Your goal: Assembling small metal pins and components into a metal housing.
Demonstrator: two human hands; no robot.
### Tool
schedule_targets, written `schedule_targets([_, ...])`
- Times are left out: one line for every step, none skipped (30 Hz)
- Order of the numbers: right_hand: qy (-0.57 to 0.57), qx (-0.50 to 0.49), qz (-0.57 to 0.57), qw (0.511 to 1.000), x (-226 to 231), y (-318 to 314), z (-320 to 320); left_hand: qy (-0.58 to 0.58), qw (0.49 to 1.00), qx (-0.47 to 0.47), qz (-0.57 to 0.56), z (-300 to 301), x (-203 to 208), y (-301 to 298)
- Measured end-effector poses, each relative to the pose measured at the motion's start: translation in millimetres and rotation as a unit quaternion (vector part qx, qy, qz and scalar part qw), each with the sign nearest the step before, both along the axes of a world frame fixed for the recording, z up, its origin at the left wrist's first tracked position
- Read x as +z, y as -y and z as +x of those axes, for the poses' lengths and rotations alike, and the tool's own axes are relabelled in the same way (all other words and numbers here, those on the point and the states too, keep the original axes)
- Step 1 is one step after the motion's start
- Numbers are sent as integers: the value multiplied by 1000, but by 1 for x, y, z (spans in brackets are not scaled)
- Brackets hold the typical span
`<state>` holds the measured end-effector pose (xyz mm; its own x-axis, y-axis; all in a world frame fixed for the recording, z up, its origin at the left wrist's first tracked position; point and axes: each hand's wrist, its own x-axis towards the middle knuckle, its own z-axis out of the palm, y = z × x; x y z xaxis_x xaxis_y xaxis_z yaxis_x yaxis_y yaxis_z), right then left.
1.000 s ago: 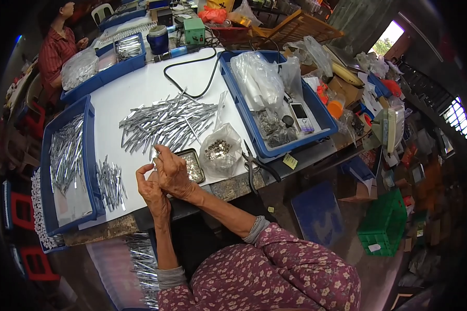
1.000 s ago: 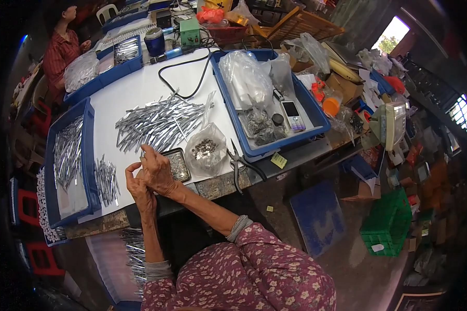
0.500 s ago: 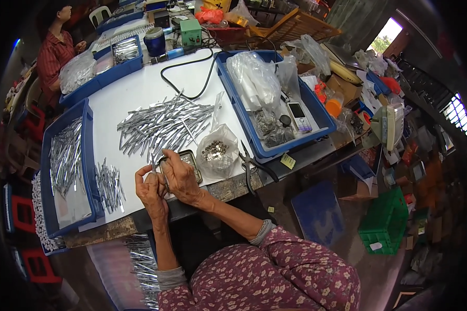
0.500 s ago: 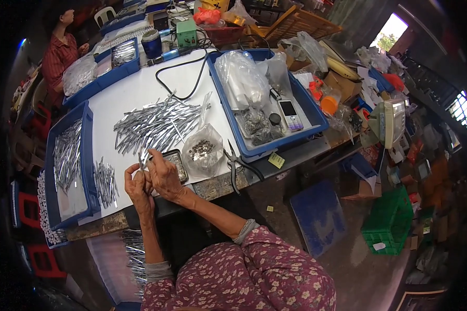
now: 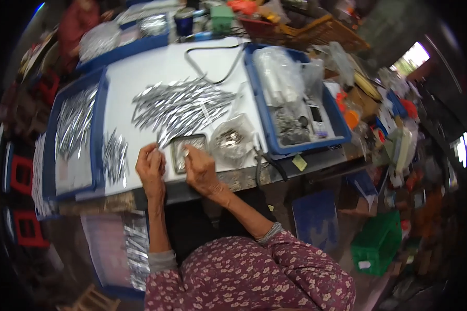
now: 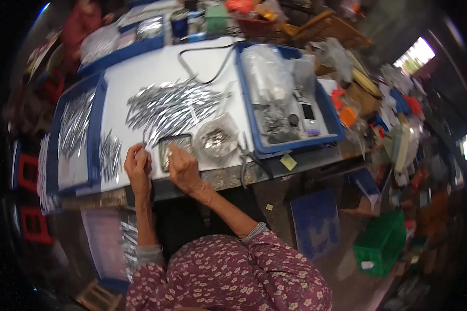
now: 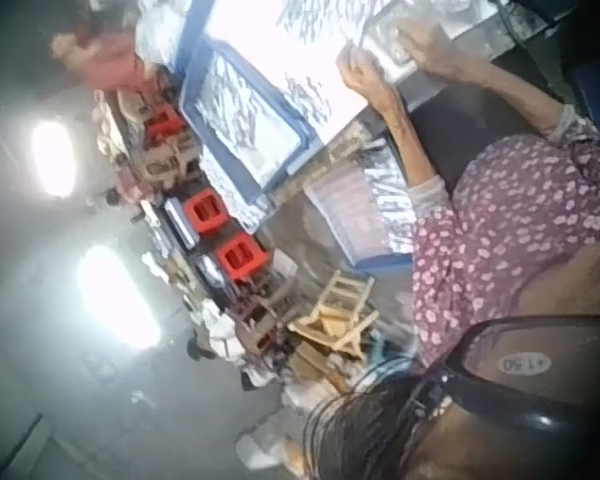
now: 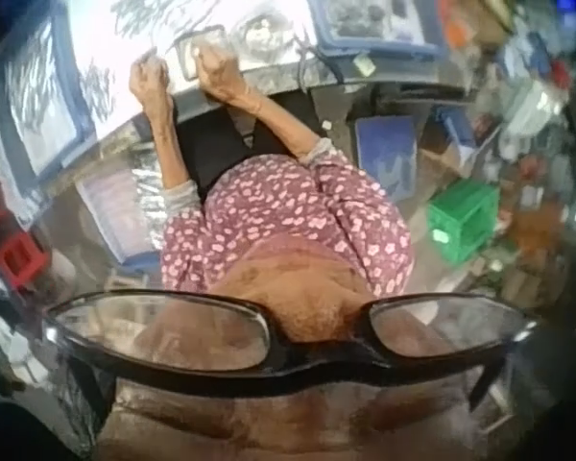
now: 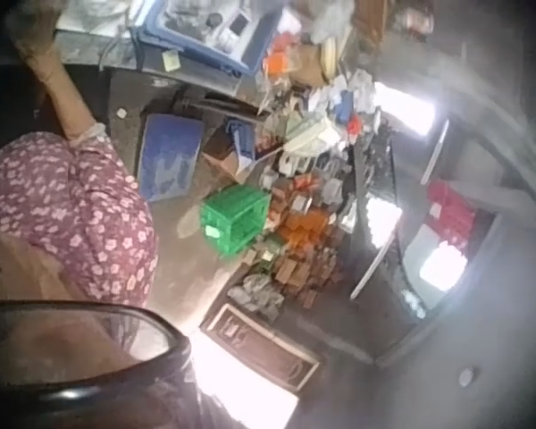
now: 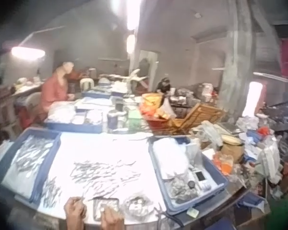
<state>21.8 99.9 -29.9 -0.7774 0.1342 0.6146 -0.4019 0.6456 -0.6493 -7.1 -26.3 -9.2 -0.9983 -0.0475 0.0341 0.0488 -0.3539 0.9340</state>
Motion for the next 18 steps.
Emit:
schedule_targets([-24, 4, 3, 1000, -1, -2, -3, -1, 999, 9, -35, -2, -2, 6])
schedule_targets([-46, 11, 4, 999, -3, -3, -5, -20, 995, 21, -95, -4, 0, 11])
schedule_targets([-42, 11, 11, 999, -2, -5, -6, -43, 986, 37, -157, -8, -5, 16])
schedule_targets([-43, 17, 10, 999, 3, -4, -4, -76, 977, 67, -189, -8, -4, 21])
schedule_targets([-6, 24, 3, 1000, 8, -4, -1, -90, 964, 89, -233, -10, -6, 28])
schedule_targets([27, 23, 0, 999, 11, -6, 0, -106, 954, 115, -255, -14, -10, 32])
schedule_targets([22, 23, 12, 999, 11, -5, 1, -126, 923, 159, -326, -18, -20, 42])
schedule_targets([17, 15, 28, 999, 9, -7, 0, -122, 901, 180, -375, -17, -15, 47])
schedule_targets([9, 23, 38, 999, 10, -6, 0, -118, 876, 198, -423, -15, -7, 53])
schedule_targets([11, 29, 39, 999, 8, -4, 0, -112, 850, 220, -465, -16, -7, 60])
schedule_targets([12, 30, 44, 999, 8, -3, 0, -125, 817, 239, -510, -18, -5, 66])
schedule_targets([20, 33, 42, 998, 7, -3, 1, -137, 781, 255, -554, -20, -5, 73])
schedule_targets([11, 31, 38, 999, 7, -1, 1, -173, 750, 274, -577, -26, -11, 82])
schedule_targets([1, 26, 37, 999, 6, -1, 0, -191, 726, 279, -599, -31, -16, 87])
schedule_targets([2, 16, 34, 999, 3, -2, -1, -210, 700, 285, -621, -35, -19, 92])
schedule_targets([14, 11, 32, 999, 1, -3, 0, -206, 687, 283, -637, -37, -23, 96])
schedule_targets([26, 4, 31, 999, 2, -5, 1, -203, 678, 279, -649, -39, -24, 96])
schedule_targets([21, 0, 34, 999, 1, -6, 0, -201, 670, 274, -660, -41, -25, 97])
